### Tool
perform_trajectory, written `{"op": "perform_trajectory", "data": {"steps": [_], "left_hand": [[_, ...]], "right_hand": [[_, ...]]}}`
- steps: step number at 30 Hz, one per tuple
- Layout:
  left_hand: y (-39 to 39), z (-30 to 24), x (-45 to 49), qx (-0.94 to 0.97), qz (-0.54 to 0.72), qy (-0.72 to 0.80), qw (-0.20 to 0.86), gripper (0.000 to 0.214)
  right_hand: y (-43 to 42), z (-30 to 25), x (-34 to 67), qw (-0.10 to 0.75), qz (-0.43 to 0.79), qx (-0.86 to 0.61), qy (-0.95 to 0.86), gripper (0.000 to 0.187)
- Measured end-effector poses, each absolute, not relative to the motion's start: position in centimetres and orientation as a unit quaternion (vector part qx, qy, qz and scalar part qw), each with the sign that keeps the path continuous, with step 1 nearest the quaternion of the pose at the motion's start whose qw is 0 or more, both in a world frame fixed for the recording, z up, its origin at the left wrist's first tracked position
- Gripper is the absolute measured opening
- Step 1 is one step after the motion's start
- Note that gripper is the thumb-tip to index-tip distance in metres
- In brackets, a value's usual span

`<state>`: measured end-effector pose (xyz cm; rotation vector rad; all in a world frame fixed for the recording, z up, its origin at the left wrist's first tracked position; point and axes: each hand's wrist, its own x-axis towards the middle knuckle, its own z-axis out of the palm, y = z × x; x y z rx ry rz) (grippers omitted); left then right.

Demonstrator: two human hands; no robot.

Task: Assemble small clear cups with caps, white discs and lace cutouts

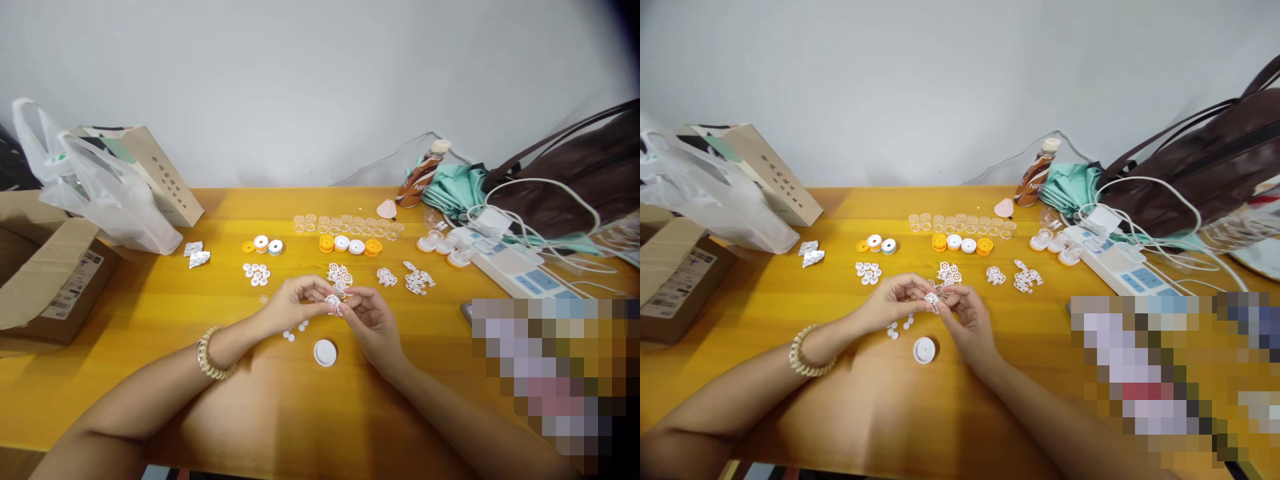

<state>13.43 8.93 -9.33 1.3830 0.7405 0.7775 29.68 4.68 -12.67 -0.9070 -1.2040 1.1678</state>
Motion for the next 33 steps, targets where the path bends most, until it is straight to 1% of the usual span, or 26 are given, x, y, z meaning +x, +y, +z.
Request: {"op": "perform_trajectory", "data": {"steps": [4,8,12,15,17,20,22,23,25,29,33], "left_hand": [[8.7,-8.8,13.3,0.598,0.335,0.335,0.646,0.020],[8.5,-8.9,13.4,0.601,0.333,0.326,0.649,0.019],[8.7,-8.7,13.4,0.622,0.337,0.344,0.618,0.020],[9.0,-7.7,12.8,0.661,0.315,0.344,0.589,0.023],[9.2,-6.8,12.0,0.709,0.275,0.336,0.556,0.025],[9.0,-5.6,11.1,0.789,0.180,0.297,0.507,0.020],[8.6,-5.3,10.9,0.827,0.127,0.262,0.481,0.013],[8.3,-5.4,11.0,0.842,0.112,0.249,0.466,0.011],[7.9,-5.7,11.3,0.864,0.096,0.237,0.433,0.008],[7.3,-6.3,11.8,0.887,0.079,0.235,0.389,0.010],[7.1,-6.4,11.9,0.896,0.069,0.227,0.375,0.009]], "right_hand": [[4.6,-12.5,29.6,0.584,0.496,-0.379,-0.518,0.018],[4.6,-12.6,29.6,0.581,0.494,-0.381,-0.523,0.023],[4.6,-12.8,29.5,0.564,0.491,-0.392,-0.537,0.023],[4.7,-12.7,29.9,0.547,0.451,-0.412,-0.572,0.020],[4.8,-12.4,30.4,0.492,0.400,-0.422,-0.648,0.023],[4.9,-11.8,31.3,0.319,0.317,-0.366,-0.815,0.043],[5.1,-11.5,31.6,0.242,0.279,-0.323,-0.872,0.051],[5.1,-11.5,31.6,0.225,0.265,-0.310,-0.885,0.051],[5.3,-11.6,31.5,0.210,0.250,-0.295,-0.898,0.045],[5.3,-12.1,31.1,0.221,0.246,-0.288,-0.899,0.033],[5.3,-12.2,31.0,0.226,0.257,-0.294,-0.892,0.026]]}}
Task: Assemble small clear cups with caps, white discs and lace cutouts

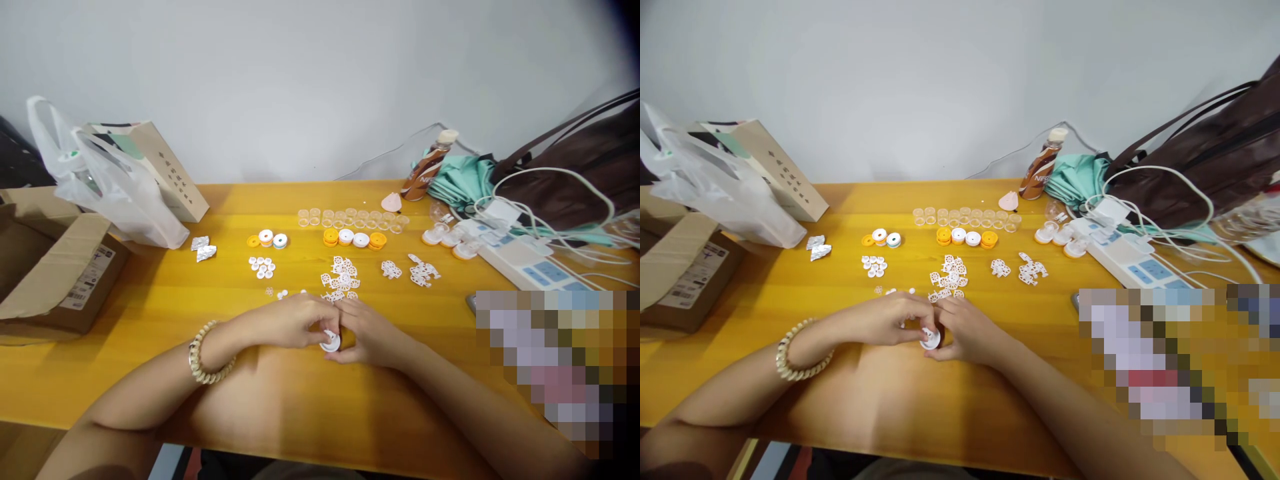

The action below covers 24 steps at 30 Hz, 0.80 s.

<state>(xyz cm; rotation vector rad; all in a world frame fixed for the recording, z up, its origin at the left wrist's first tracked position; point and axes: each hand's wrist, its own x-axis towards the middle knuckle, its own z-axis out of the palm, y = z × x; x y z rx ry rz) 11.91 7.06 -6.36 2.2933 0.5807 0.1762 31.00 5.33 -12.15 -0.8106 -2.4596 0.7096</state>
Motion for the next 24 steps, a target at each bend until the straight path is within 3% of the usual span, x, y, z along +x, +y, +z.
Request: {"op": "perform_trajectory", "data": {"steps": [16,20,24], "left_hand": [[6.5,-6.7,12.5,0.901,0.090,0.205,0.372,0.008],[6.7,-6.3,12.4,0.897,0.097,0.210,0.377,0.006],[7.0,-4.8,11.9,0.873,0.164,0.248,0.386,0.011]], "right_hand": [[5.0,-12.3,30.5,0.225,0.287,-0.306,-0.879,0.017],[4.8,-12.3,30.6,0.275,0.316,-0.318,-0.850,0.017],[4.9,-12.5,30.3,0.384,0.417,-0.349,-0.746,0.017]]}}
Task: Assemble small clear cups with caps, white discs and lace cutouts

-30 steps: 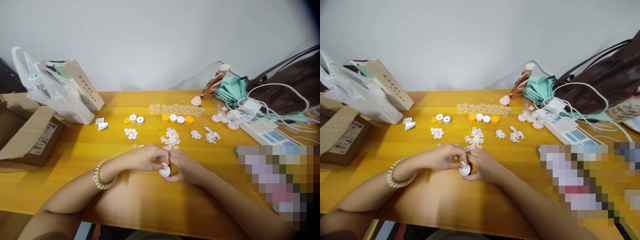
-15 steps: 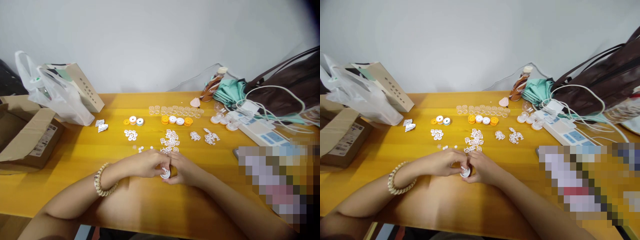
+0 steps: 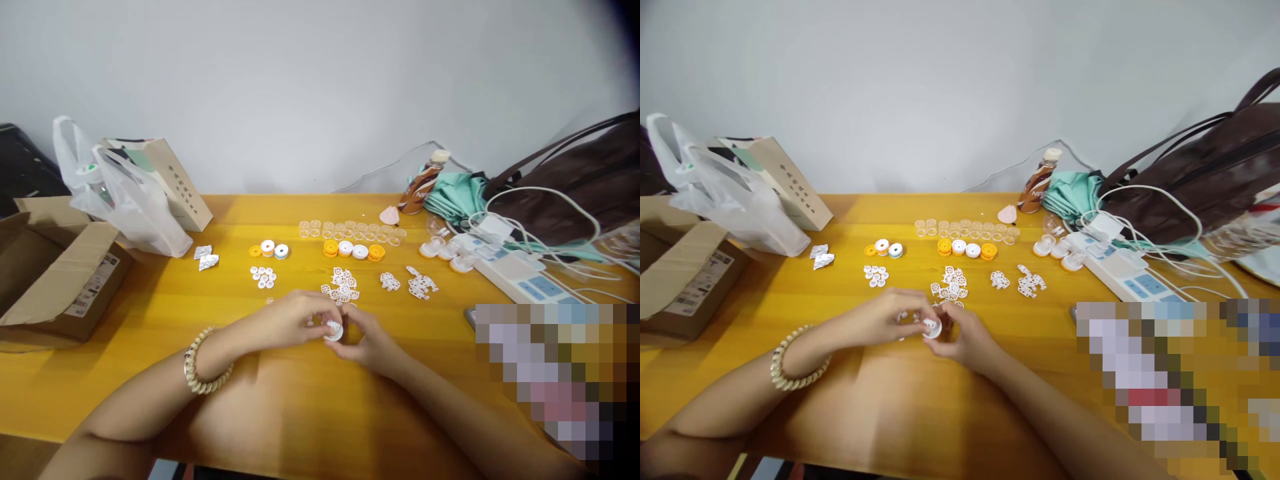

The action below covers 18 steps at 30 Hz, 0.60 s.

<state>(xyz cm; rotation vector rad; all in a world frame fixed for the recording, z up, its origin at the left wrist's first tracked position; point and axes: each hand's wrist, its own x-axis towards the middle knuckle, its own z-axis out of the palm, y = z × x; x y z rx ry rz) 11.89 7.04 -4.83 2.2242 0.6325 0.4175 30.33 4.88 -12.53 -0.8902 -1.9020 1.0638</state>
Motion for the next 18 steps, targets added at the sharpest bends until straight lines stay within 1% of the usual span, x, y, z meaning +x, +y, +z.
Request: {"op": "perform_trajectory", "data": {"steps": [2,4,7,9,12,13,15,18], "left_hand": [[7.8,-4.1,11.6,0.862,0.203,0.269,0.378,0.021],[9.5,-3.8,11.3,0.851,0.246,0.311,0.346,0.031],[13.8,-4.2,10.8,0.817,0.322,0.417,0.234,0.027],[17.3,-5.0,10.6,0.795,0.308,0.496,0.164,0.028],[21.5,-6.8,10.8,0.787,0.284,0.529,0.145,0.044],[22.5,-7.4,11.0,0.786,0.276,0.534,0.143,0.047],[23.9,-8.4,11.4,0.785,0.263,0.543,0.141,0.045],[24.5,-9.0,11.8,0.779,0.253,0.557,0.141,0.027]], "right_hand": [[5.1,-12.8,30.1,0.431,0.497,-0.350,-0.667,0.021],[5.4,-13.1,29.8,0.458,0.562,-0.351,-0.593,0.027],[5.8,-13.5,29.7,0.465,0.616,-0.369,-0.518,0.033],[5.9,-13.5,29.7,0.462,0.634,-0.378,-0.492,0.035],[5.9,-13.5,29.8,0.466,0.642,-0.381,-0.475,0.037],[5.9,-13.5,29.8,0.468,0.643,-0.379,-0.473,0.037],[5.9,-13.4,29.8,0.470,0.642,-0.378,-0.474,0.038],[5.9,-13.3,29.8,0.466,0.642,-0.381,-0.475,0.036]]}}
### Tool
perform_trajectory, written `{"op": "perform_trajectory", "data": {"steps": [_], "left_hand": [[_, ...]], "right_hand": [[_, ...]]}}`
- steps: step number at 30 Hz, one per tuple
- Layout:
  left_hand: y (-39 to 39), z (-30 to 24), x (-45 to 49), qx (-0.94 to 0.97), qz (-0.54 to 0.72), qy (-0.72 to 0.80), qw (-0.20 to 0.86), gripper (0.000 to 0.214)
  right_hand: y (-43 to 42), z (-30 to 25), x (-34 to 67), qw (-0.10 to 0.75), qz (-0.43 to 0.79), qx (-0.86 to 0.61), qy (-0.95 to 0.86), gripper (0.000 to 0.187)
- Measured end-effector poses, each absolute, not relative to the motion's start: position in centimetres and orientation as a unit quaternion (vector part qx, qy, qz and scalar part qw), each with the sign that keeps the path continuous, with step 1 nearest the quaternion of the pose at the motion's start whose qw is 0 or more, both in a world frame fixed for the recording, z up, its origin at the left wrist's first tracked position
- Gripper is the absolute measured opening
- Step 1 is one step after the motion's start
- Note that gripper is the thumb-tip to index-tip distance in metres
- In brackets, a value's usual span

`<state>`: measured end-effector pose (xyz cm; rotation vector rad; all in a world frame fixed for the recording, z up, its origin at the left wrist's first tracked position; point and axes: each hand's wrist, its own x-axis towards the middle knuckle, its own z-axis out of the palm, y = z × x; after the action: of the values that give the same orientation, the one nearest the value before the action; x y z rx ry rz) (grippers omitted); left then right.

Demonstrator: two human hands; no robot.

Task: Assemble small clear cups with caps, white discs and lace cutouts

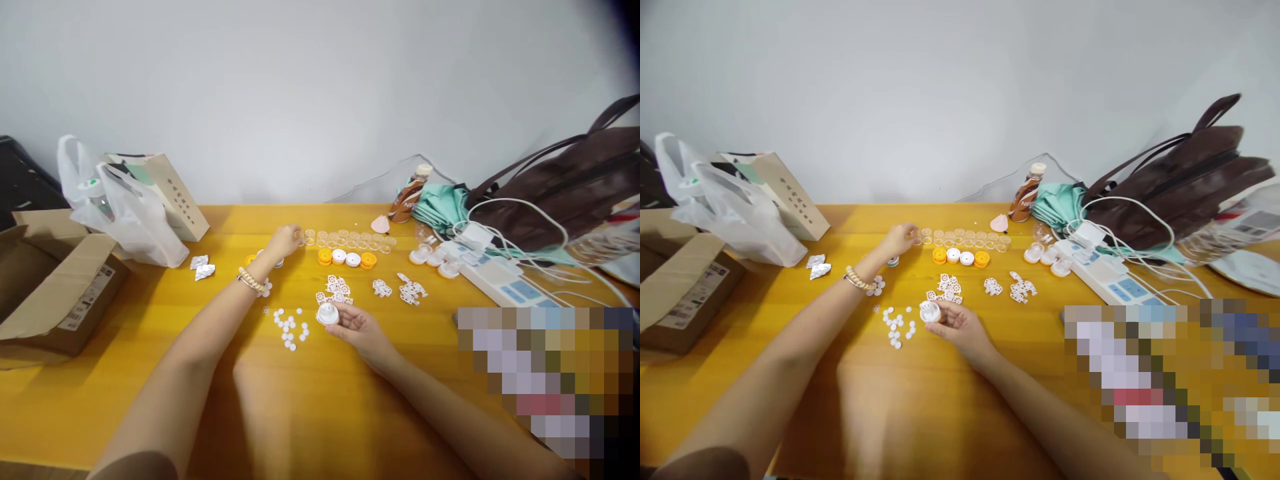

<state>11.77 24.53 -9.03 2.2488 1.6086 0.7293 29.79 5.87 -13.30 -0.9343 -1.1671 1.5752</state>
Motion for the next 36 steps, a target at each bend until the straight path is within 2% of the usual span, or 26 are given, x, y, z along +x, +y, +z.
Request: {"op": "perform_trajectory", "data": {"steps": [3,8,12,15,19,25,36], "left_hand": [[23.7,-8.2,11.5,0.764,0.270,0.571,0.130,0.020],[18.4,-5.1,10.0,0.756,0.318,0.559,0.124,0.038],[13.9,-3.1,9.7,0.784,0.272,0.390,0.399,0.028],[12.5,-2.4,10.1,0.771,0.224,0.311,0.508,0.026],[12.2,-2.4,10.7,0.795,0.166,0.307,0.497,0.028],[11.7,-2.4,11.1,0.825,0.161,0.310,0.444,0.027],[11.4,-3.5,11.8,0.815,0.132,0.317,0.466,0.032]], "right_hand": [[5.8,-13.2,29.8,0.472,0.640,-0.378,-0.475,0.035],[5.9,-13.1,29.8,0.466,0.639,-0.376,-0.483,0.026],[5.9,-13.0,29.8,0.459,0.640,-0.368,-0.494,0.018],[5.8,-12.8,29.8,0.452,0.636,-0.370,-0.504,0.018],[5.6,-12.5,29.9,0.433,0.639,-0.383,-0.507,0.020],[5.4,-12.3,30.0,0.405,0.660,-0.399,-0.491,0.026],[5.5,-12.6,30.2,0.405,0.662,-0.399,-0.488,0.027]]}}
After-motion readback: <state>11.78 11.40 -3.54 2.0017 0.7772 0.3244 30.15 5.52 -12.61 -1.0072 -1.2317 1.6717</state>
